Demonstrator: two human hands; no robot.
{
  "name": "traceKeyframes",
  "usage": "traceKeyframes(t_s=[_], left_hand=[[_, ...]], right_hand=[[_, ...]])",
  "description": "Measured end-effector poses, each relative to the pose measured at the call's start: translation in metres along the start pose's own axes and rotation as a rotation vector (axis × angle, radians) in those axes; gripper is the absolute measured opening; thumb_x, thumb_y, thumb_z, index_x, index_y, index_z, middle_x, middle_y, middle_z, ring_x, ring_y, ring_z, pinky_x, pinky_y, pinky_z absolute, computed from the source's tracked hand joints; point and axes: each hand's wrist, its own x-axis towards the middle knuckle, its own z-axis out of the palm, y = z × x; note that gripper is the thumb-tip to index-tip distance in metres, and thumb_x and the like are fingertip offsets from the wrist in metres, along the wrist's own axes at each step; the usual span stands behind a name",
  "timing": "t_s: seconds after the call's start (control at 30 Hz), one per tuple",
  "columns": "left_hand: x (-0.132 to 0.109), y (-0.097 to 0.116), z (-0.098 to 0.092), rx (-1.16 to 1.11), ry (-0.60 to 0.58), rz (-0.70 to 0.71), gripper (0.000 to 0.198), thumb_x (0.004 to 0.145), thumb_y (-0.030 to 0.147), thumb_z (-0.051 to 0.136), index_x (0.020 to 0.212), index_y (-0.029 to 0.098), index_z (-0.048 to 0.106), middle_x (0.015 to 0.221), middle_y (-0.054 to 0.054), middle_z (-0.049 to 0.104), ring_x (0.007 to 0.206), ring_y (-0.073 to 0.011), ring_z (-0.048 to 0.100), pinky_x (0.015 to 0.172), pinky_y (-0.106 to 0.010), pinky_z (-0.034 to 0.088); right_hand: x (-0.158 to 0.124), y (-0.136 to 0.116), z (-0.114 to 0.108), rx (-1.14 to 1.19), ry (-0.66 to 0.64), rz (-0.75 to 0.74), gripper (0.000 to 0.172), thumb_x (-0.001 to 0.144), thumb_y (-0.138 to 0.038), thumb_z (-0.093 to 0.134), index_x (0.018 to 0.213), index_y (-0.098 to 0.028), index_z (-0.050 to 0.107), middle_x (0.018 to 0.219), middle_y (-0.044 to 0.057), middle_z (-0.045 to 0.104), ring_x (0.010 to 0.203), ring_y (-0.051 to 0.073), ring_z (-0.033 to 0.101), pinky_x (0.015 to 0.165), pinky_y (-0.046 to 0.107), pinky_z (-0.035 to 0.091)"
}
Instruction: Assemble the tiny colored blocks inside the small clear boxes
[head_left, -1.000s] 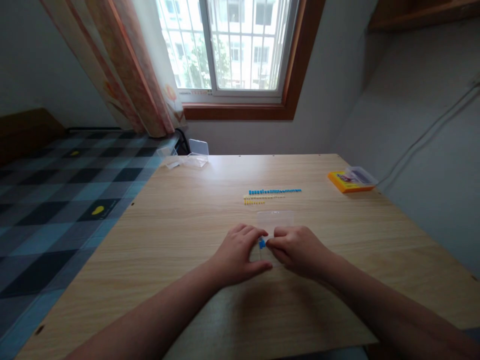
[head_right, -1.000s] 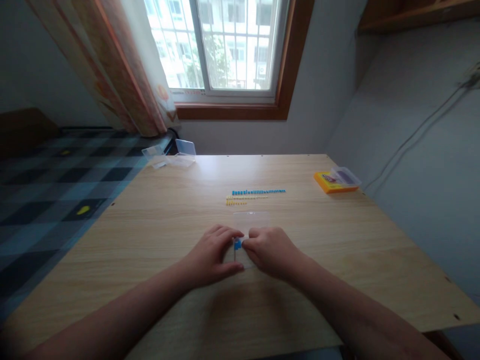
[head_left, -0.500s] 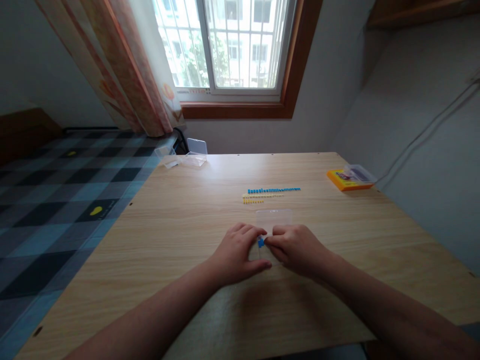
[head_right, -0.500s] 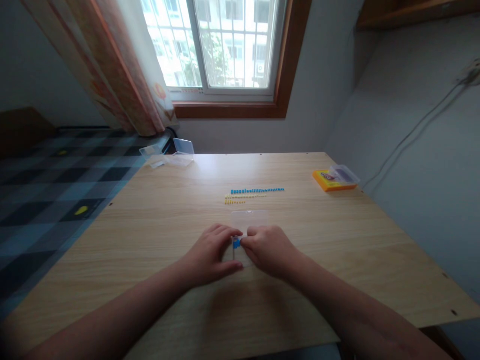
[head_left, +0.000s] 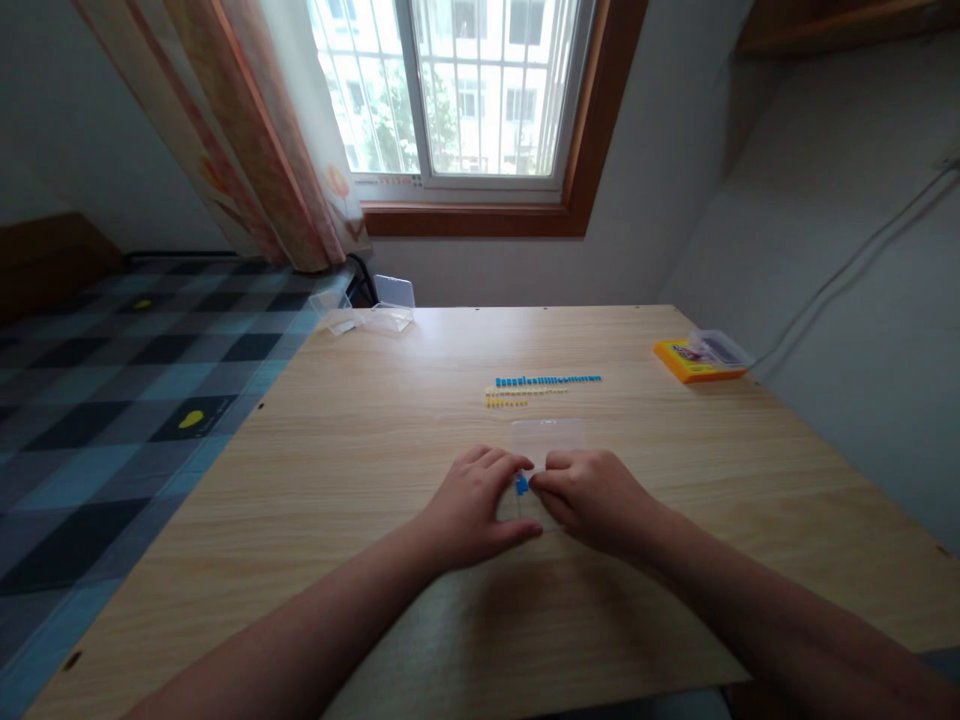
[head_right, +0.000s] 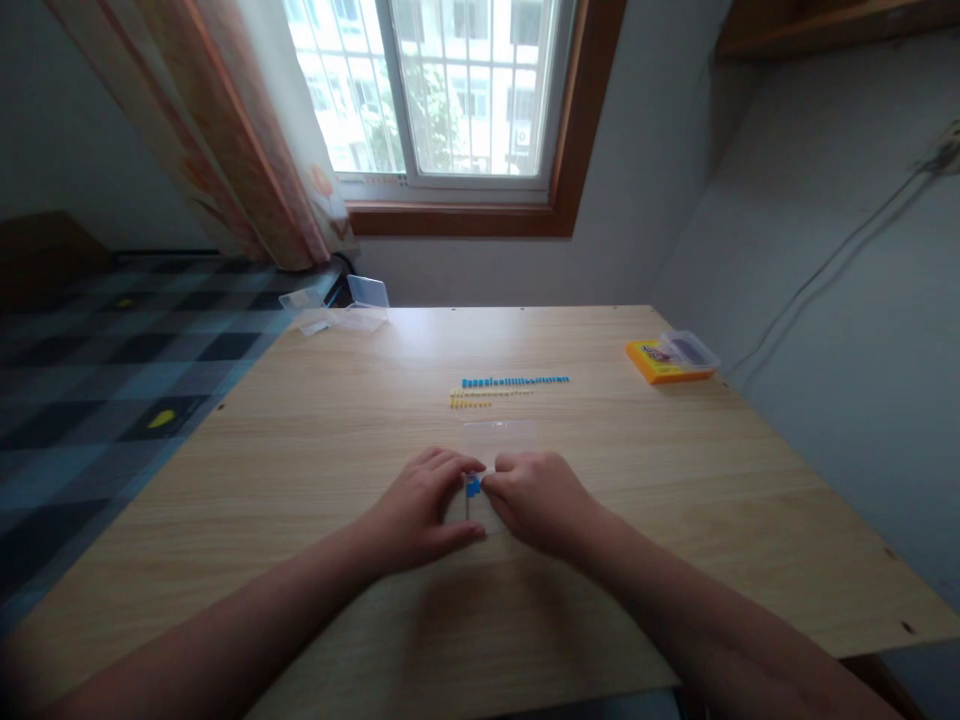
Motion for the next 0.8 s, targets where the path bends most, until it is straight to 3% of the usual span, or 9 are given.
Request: traceKeyframes(t_s=[0.8], left_hand=[[0.0004,0.0009,-0.0005,-0.005,-0.016,-0.014,0.055,0.076,0.046,0.083,0.120,0.022,0.061,0.119,-0.008,0.069,0.113,-0.0305,0.060,0.102,-0.048,0.045]], right_hand=[[0.0003,-0.0015,-0.0021,-0.006,-0.015,0.012,0.014,0.092,-0.023,0.061,0.084,-0.021,0.072,0.080,0.002,0.069,0.068,0.013,0.058,0.062,0.028,0.031]])
